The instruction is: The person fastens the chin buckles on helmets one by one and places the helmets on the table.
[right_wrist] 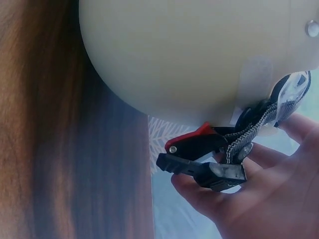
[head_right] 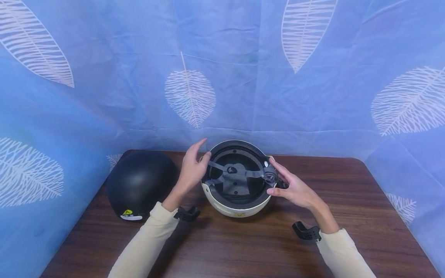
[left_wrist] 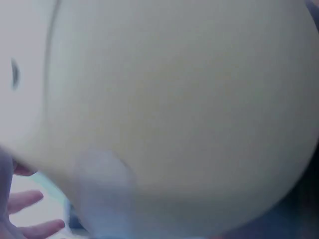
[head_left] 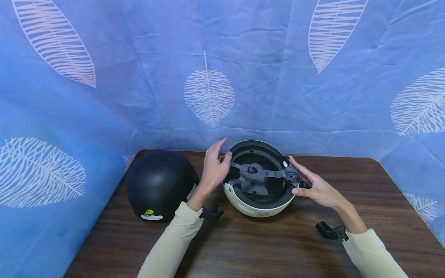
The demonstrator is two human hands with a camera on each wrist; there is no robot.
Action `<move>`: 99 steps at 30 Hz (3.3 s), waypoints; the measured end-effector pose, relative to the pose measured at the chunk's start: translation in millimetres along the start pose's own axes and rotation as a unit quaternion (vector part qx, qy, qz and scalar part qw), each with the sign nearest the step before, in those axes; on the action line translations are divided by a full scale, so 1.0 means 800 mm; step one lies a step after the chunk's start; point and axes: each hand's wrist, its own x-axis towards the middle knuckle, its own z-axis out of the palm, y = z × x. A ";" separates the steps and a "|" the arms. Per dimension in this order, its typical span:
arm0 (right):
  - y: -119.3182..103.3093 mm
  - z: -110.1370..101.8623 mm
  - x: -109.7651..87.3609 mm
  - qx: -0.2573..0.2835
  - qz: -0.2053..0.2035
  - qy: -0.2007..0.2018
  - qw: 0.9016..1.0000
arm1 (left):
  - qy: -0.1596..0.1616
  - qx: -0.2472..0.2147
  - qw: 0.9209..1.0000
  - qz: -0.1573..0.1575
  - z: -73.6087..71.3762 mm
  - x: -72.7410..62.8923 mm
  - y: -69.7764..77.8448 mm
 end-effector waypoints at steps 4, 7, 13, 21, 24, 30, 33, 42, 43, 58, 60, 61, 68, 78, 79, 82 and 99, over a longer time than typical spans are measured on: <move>-0.002 0.000 0.000 -0.012 0.001 0.003 1.000 | -0.051 0.072 0.991 0.099 0.003 0.000 0.027; -0.004 0.000 0.001 -0.019 0.002 0.002 1.000 | -0.141 0.091 0.979 0.116 0.006 0.001 0.043; -0.007 0.000 0.002 -0.022 0.003 0.003 1.000 | -0.314 0.118 0.935 0.112 0.022 0.007 0.059; -0.009 -0.001 0.001 -0.045 0.012 0.002 0.999 | -0.385 0.119 0.909 0.105 0.043 0.005 0.069; -0.009 -0.001 0.001 -0.054 0.015 0.002 0.998 | -0.385 0.112 0.910 0.105 0.045 0.004 0.072; -0.009 -0.002 0.001 -0.056 0.008 0.005 0.998 | -0.382 0.086 0.912 0.119 0.042 0.005 0.068; -0.009 -0.002 0.001 -0.052 0.006 0.007 0.999 | -0.372 0.083 0.915 0.130 0.036 0.007 0.065; -0.010 -0.001 0.001 0.012 0.005 -0.007 1.000 | -0.312 0.044 0.946 0.073 0.016 0.004 0.063; -0.010 -0.001 0.001 0.018 0.006 -0.009 1.000 | -0.306 0.036 0.949 0.066 0.014 0.003 0.064; -0.008 0.000 -0.001 0.030 0.003 -0.016 0.999 | -0.205 -0.010 0.979 0.016 0.007 -0.009 0.047; -0.009 -0.001 -0.001 0.009 0.001 -0.011 1.000 | -0.198 -0.028 0.980 0.013 0.007 -0.012 0.044; -0.009 -0.001 -0.001 0.001 0.000 -0.009 1.000 | -0.198 -0.039 0.979 0.011 0.008 -0.013 0.043; -0.012 -0.003 -0.001 -0.023 -0.003 -0.005 1.000 | -0.178 -0.120 0.977 -0.010 0.015 -0.019 0.035; -0.014 -0.008 -0.006 0.028 -0.039 0.005 0.999 | -0.207 -0.166 0.962 -0.057 0.012 -0.015 0.026; -0.015 -0.010 -0.007 0.027 -0.042 0.012 0.999 | -0.208 -0.175 0.960 -0.062 0.011 -0.015 0.026; -0.020 -0.015 -0.007 0.022 -0.047 0.036 0.998 | -0.205 -0.200 0.955 -0.080 0.009 -0.013 0.025; -0.035 -0.032 0.002 0.284 -0.139 0.034 0.948 | -0.156 -0.205 0.962 -0.093 0.015 -0.015 0.022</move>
